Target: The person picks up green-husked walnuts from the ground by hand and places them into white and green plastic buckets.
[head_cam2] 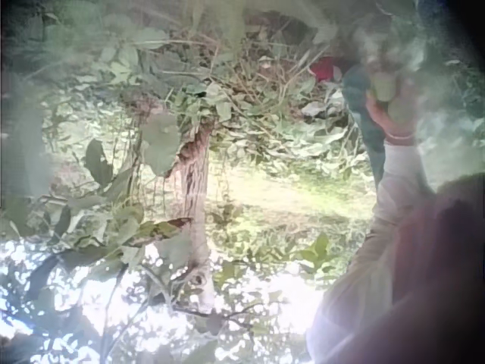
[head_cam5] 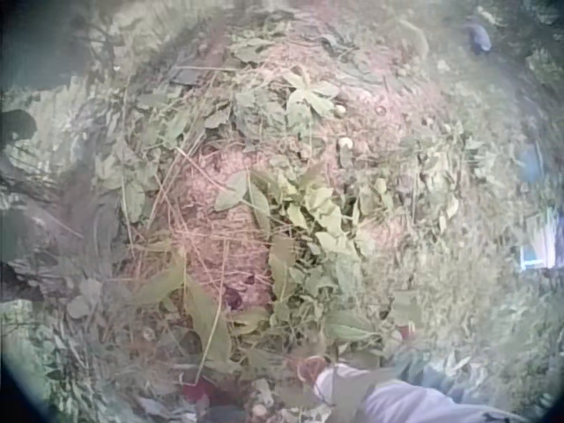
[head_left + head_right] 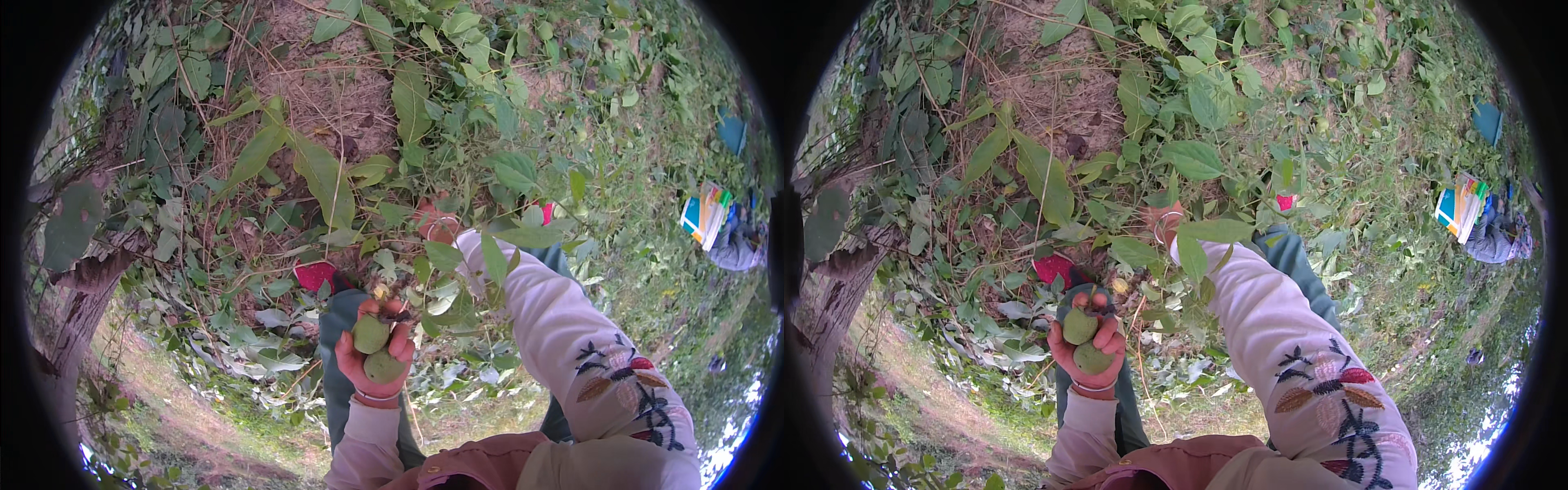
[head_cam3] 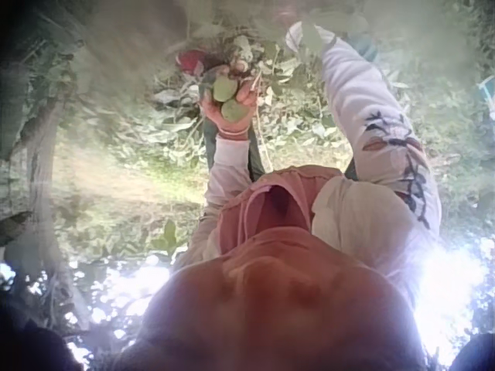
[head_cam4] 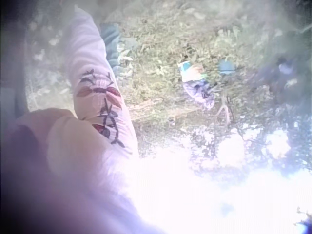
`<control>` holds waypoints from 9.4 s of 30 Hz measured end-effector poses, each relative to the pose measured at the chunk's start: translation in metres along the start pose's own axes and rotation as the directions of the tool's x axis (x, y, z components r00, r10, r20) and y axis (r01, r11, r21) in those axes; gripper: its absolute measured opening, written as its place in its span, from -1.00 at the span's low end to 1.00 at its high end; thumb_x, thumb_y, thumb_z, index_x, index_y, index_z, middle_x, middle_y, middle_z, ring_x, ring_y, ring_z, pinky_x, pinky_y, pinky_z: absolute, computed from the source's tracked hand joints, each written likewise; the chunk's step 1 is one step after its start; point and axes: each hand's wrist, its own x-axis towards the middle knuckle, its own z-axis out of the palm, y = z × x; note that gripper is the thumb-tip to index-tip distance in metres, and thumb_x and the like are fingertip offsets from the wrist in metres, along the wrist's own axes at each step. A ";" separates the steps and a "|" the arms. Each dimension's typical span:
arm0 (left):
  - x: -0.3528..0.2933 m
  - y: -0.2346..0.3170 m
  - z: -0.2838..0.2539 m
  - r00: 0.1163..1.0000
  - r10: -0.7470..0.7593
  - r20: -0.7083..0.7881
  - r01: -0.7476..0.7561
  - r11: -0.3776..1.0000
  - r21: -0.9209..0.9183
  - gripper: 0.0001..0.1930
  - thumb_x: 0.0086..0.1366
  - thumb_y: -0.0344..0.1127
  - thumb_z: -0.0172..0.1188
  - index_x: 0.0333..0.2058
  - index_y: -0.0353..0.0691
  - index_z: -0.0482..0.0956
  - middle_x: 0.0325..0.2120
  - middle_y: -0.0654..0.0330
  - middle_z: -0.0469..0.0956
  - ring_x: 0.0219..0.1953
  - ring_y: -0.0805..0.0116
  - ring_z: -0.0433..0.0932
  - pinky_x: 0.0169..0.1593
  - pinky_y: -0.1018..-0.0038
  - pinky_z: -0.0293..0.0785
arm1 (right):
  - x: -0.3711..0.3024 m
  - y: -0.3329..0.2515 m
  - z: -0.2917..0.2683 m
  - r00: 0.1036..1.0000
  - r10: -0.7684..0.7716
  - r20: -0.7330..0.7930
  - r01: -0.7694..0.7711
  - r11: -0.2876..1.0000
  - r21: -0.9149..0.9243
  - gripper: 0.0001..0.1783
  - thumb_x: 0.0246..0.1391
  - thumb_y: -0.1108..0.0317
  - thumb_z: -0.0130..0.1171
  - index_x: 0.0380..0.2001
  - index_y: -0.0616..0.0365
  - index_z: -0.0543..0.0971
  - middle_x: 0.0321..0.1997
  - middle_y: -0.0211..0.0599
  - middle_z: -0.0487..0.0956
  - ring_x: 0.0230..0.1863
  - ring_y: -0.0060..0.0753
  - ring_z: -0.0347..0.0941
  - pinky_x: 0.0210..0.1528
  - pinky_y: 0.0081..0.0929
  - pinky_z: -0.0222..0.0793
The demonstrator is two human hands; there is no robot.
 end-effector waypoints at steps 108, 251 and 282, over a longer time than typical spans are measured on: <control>0.008 -0.017 0.047 0.891 -0.214 0.401 0.142 0.969 0.202 -0.39 -0.05 0.04 0.02 0.02 0.02 0.26 0.06 -0.10 -0.04 -0.04 -0.15 0.23 -0.14 0.08 0.34 | 0.080 0.052 -0.185 0.821 0.532 -0.206 -0.563 0.814 -0.140 -0.33 -0.22 -0.01 0.16 -0.05 0.14 0.33 -0.02 0.04 0.32 -0.06 0.05 0.33 -0.03 -0.25 0.28; -0.458 -0.147 -0.145 -0.236 0.821 -0.520 -0.418 -0.569 -0.708 -0.59 0.02 0.11 0.06 -0.11 0.29 0.33 0.02 0.01 0.14 0.03 -0.18 0.13 -0.14 -0.28 0.19 | -0.079 -0.854 0.170 0.748 -0.457 0.481 0.594 0.139 -0.792 -0.75 -0.02 0.30 -0.14 -0.48 0.26 0.45 -0.59 -0.16 0.45 -0.66 -0.37 0.39 -0.62 -0.39 0.31; -0.407 -0.029 -0.219 -0.174 0.927 -0.332 -0.340 -0.373 -0.863 -0.77 0.22 0.00 -0.20 -0.20 0.30 0.39 0.01 0.06 0.19 -0.13 -0.41 0.25 -0.18 -0.36 0.17 | 0.044 -0.542 0.175 0.737 -0.332 0.589 0.635 0.044 -0.771 -0.73 -0.08 0.24 -0.03 -0.34 0.15 0.49 -0.34 -0.10 0.51 -0.26 -0.14 0.43 -0.19 -0.35 0.30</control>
